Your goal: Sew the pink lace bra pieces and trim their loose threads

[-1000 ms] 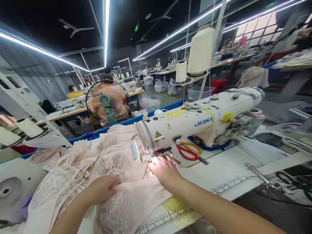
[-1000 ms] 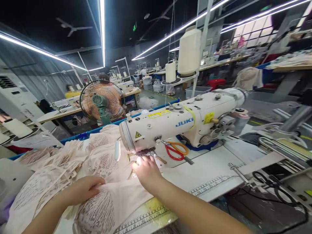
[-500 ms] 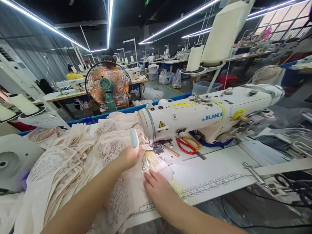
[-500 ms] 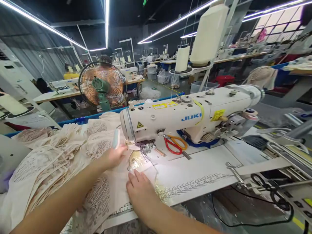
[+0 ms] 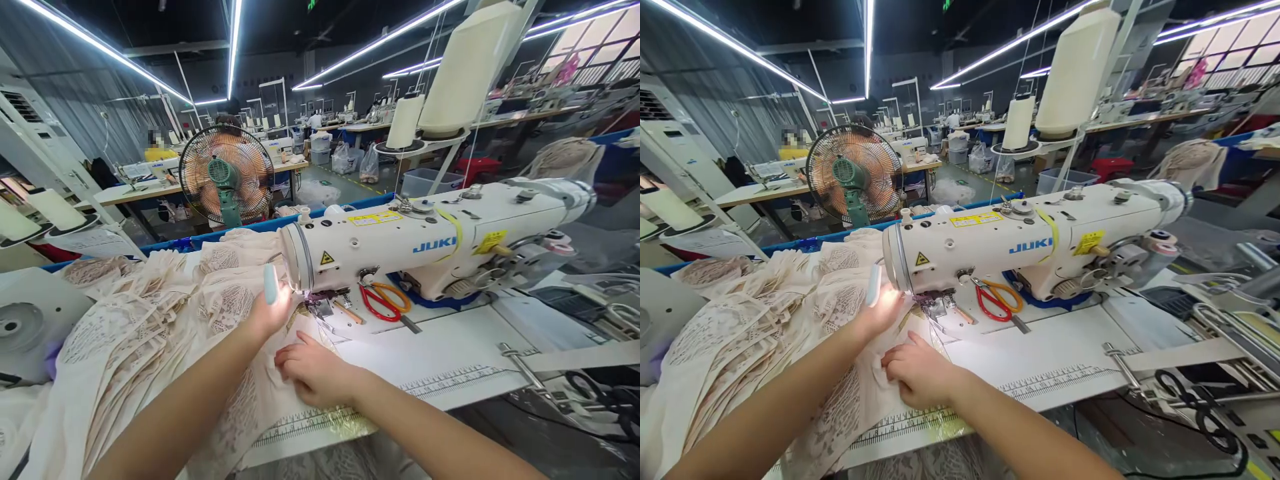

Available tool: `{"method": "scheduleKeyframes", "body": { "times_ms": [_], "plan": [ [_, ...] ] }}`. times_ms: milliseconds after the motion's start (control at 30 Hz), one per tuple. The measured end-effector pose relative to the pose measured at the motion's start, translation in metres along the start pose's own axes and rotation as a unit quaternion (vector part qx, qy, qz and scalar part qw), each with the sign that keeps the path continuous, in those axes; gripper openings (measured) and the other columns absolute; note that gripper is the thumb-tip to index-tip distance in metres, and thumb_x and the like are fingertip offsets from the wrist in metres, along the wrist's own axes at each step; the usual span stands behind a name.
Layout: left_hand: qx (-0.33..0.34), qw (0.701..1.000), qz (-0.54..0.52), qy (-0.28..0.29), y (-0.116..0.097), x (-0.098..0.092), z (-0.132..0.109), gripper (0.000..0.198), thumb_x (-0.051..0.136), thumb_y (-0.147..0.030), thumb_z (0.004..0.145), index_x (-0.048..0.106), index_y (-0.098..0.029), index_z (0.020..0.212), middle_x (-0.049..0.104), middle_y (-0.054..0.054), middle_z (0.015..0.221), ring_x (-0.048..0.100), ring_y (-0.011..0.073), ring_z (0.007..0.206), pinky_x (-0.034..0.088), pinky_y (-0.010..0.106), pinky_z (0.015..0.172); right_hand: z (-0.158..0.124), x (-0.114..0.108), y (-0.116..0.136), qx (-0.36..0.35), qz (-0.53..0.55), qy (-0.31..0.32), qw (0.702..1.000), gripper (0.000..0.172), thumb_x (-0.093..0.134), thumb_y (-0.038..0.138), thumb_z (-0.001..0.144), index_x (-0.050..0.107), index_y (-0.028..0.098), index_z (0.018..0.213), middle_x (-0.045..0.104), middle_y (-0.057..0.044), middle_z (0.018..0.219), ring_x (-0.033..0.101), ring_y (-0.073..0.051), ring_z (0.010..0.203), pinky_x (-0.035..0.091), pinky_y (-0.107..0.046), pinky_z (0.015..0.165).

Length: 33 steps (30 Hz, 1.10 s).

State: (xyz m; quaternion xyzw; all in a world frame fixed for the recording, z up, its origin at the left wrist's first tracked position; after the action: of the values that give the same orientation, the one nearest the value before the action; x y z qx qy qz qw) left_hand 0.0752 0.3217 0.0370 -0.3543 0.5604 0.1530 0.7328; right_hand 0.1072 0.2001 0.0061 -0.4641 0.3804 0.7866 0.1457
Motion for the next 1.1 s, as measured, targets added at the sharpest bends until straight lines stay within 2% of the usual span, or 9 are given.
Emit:
{"method": "scheduleKeyframes", "body": {
  "times_ms": [67,133,233,300,367,500,600,800,1100],
  "plan": [
    [0.065,0.997,-0.002,0.046,-0.010,0.006,-0.023,0.021,0.045,-0.026,0.090,0.062,-0.020,0.100,0.062,0.006,0.108,0.058,0.0206,0.099,0.048,0.034,0.088,0.002,0.000,-0.005,-0.014,-0.015,-0.023,1.000,0.028,0.052,0.011,0.065,0.063,0.021,0.089,0.066,-0.003,0.105,0.056,-0.020,0.102,0.028,-0.044,0.103],
    [0.144,0.987,-0.009,0.077,-0.018,0.014,-0.045,0.028,0.044,-0.028,0.090,0.059,-0.019,0.111,0.060,0.007,0.119,0.056,0.0206,0.108,0.045,0.033,0.095,0.002,0.001,-0.008,-0.020,-0.025,-0.037,0.999,0.026,0.053,0.012,0.066,0.064,0.021,0.088,0.068,-0.004,0.095,0.057,-0.021,0.096,0.035,-0.040,0.097],
    [0.210,0.976,0.005,0.064,-0.019,0.024,-0.064,0.039,0.037,-0.030,0.093,0.051,-0.012,0.124,0.050,0.013,0.134,0.046,0.0239,0.123,0.037,0.040,0.105,-0.003,0.002,-0.006,-0.018,-0.033,-0.040,0.999,0.022,0.052,0.011,0.068,0.064,0.018,0.086,0.067,-0.006,0.089,0.057,-0.022,0.091,0.043,-0.037,0.088],
    [0.209,0.976,0.028,0.047,-0.016,0.030,-0.065,0.041,0.037,-0.032,0.093,0.051,-0.011,0.125,0.050,0.014,0.134,0.045,0.0261,0.123,0.036,0.043,0.105,-0.012,0.000,-0.001,-0.011,-0.037,-0.043,0.998,0.020,0.049,0.010,0.073,0.062,0.016,0.087,0.066,-0.008,0.088,0.057,-0.021,0.090,0.046,-0.034,0.084],
    [0.208,0.977,0.042,0.031,-0.014,0.033,-0.062,0.042,0.039,-0.033,0.092,0.051,-0.010,0.125,0.051,0.015,0.133,0.046,0.0277,0.123,0.038,0.045,0.104,-0.026,-0.005,0.000,0.012,-0.046,-0.064,0.997,0.022,0.043,0.009,0.079,0.061,0.014,0.092,0.065,-0.011,0.094,0.056,-0.021,0.095,0.047,-0.036,0.086],
    [0.218,0.975,0.039,0.008,-0.016,0.033,-0.054,0.042,0.038,-0.035,0.092,0.053,-0.009,0.122,0.054,0.017,0.127,0.050,0.0268,0.119,0.043,0.043,0.100,-0.058,-0.018,-0.005,0.074,-0.116,-0.160,0.977,0.028,0.041,0.012,0.085,0.058,0.014,0.107,0.062,-0.013,0.115,0.052,-0.024,0.114,0.044,-0.044,0.096],
    [0.211,0.976,0.047,-0.002,-0.015,0.032,-0.049,0.043,0.037,-0.036,0.092,0.054,-0.009,0.120,0.056,0.016,0.125,0.052,0.0260,0.115,0.045,0.040,0.097,-0.071,-0.019,-0.010,0.099,-0.165,-0.195,0.962,0.027,0.043,0.014,0.085,0.059,0.014,0.107,0.062,-0.013,0.118,0.051,-0.026,0.117,0.044,-0.047,0.096],
    [0.189,0.979,0.071,0.011,-0.012,0.036,-0.041,0.047,0.036,-0.040,0.092,0.053,-0.008,0.123,0.055,0.017,0.128,0.051,0.0275,0.118,0.043,0.042,0.099,-0.072,-0.017,-0.015,0.121,-0.192,-0.214,0.950,0.029,0.042,0.015,0.085,0.060,0.013,0.107,0.063,-0.013,0.117,0.053,-0.027,0.114,0.046,-0.048,0.094],
    [0.188,0.979,0.075,0.029,-0.013,0.035,-0.034,0.043,0.038,-0.038,0.091,0.055,-0.011,0.119,0.056,0.016,0.126,0.052,0.0280,0.116,0.044,0.043,0.097,-0.073,-0.017,-0.019,0.151,-0.158,-0.219,0.951,0.027,0.043,0.017,0.085,0.060,0.016,0.106,0.064,-0.012,0.116,0.055,-0.025,0.112,0.045,-0.048,0.097]
  ]
}}
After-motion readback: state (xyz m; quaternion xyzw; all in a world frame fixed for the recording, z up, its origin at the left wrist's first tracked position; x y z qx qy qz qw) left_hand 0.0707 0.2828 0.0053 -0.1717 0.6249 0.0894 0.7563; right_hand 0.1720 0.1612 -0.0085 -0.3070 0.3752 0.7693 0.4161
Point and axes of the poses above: each hand's wrist, its own z-axis towards the middle knuckle, its own x-axis out of the palm, y = z × x, the point moved 6 cm from there along z, towards the middle knuckle
